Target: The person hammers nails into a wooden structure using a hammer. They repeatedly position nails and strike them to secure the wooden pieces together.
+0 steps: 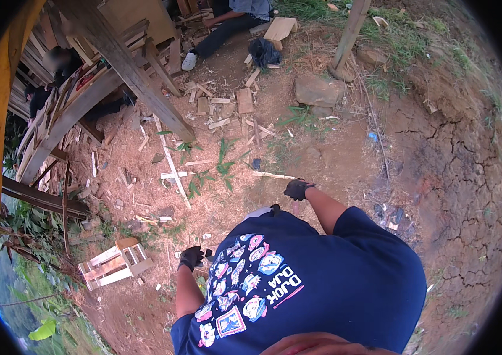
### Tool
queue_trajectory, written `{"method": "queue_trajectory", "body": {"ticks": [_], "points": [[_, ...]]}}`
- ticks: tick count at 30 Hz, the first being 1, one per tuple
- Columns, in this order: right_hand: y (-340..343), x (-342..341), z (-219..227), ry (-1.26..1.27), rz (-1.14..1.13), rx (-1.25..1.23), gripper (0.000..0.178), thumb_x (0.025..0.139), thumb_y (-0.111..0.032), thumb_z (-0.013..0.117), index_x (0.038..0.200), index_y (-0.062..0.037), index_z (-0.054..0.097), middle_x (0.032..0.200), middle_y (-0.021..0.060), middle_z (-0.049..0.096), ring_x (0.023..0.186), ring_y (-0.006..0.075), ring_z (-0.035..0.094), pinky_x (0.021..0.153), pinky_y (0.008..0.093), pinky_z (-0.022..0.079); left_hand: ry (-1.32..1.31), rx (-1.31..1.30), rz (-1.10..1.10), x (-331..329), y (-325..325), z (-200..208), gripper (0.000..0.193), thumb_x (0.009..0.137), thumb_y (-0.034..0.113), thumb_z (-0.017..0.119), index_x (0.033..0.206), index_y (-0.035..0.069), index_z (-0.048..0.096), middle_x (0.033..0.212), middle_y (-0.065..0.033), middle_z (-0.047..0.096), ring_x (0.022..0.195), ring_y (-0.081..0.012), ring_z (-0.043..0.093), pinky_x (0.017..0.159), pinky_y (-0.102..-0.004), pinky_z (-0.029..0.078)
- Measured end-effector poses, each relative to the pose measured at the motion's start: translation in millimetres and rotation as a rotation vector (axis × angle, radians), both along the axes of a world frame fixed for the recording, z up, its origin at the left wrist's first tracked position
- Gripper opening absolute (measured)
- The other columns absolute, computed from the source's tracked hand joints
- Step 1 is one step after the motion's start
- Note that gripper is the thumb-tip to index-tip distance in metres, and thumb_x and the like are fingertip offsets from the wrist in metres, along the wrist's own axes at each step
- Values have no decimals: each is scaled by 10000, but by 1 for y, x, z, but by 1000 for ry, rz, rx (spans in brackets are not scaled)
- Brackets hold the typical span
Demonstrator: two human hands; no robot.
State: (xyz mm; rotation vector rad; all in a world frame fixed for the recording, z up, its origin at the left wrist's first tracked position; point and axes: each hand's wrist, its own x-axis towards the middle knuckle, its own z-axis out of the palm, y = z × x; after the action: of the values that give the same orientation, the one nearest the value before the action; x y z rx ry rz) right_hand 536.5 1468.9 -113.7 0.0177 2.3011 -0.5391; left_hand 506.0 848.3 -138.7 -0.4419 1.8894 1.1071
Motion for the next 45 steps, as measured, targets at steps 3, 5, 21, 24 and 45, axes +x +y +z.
{"method": "queue_trajectory", "body": {"ticks": [3, 5, 21, 24, 45], "points": [[-19, 5, 34, -188, -323, -47, 436, 1015, -423, 618, 1076, -29, 795, 967, 101, 807, 793, 221, 768, 717, 381, 636, 23, -133, -262, 37, -21, -12, 453, 1000, 395, 640, 1370, 138, 685, 1160, -127, 779, 996, -258, 744, 856, -438, 583], [11, 39, 24, -298, -349, 5, 493, 1025, -478, 607, 1054, -27, 804, 965, 104, 808, 806, 210, 775, 718, 382, 637, 109, -196, -491, 57, -8, -7, 432, 985, 430, 645, 1326, 171, 699, 1170, -141, 774, 1042, -290, 735, 890, -459, 561], [112, 113, 3, -438, -938, -51, 313, 1056, -377, 645, 1097, -89, 762, 907, 78, 767, 728, 197, 730, 616, 359, 595, -405, -175, 254, 100, 17, -25, 373, 1070, 464, 608, 1205, 127, 695, 1133, -19, 787, 873, -185, 708, 684, -385, 535], [96, 96, 4, -409, -934, -278, 253, 1058, -324, 652, 1046, -88, 740, 847, 71, 736, 674, 187, 692, 574, 351, 559, -312, -151, 131, 62, 46, -6, 397, 1049, 418, 643, 1310, 121, 678, 1173, -48, 781, 877, -183, 712, 696, -354, 556], [137, 56, 13, -470, -854, -103, 291, 1040, -382, 689, 1073, -94, 712, 895, 60, 731, 705, 181, 674, 592, 368, 558, -505, -148, 489, 184, 16, -20, 293, 1040, 450, 662, 1067, 159, 679, 973, -20, 753, 721, -195, 653, 607, -406, 522]]}}
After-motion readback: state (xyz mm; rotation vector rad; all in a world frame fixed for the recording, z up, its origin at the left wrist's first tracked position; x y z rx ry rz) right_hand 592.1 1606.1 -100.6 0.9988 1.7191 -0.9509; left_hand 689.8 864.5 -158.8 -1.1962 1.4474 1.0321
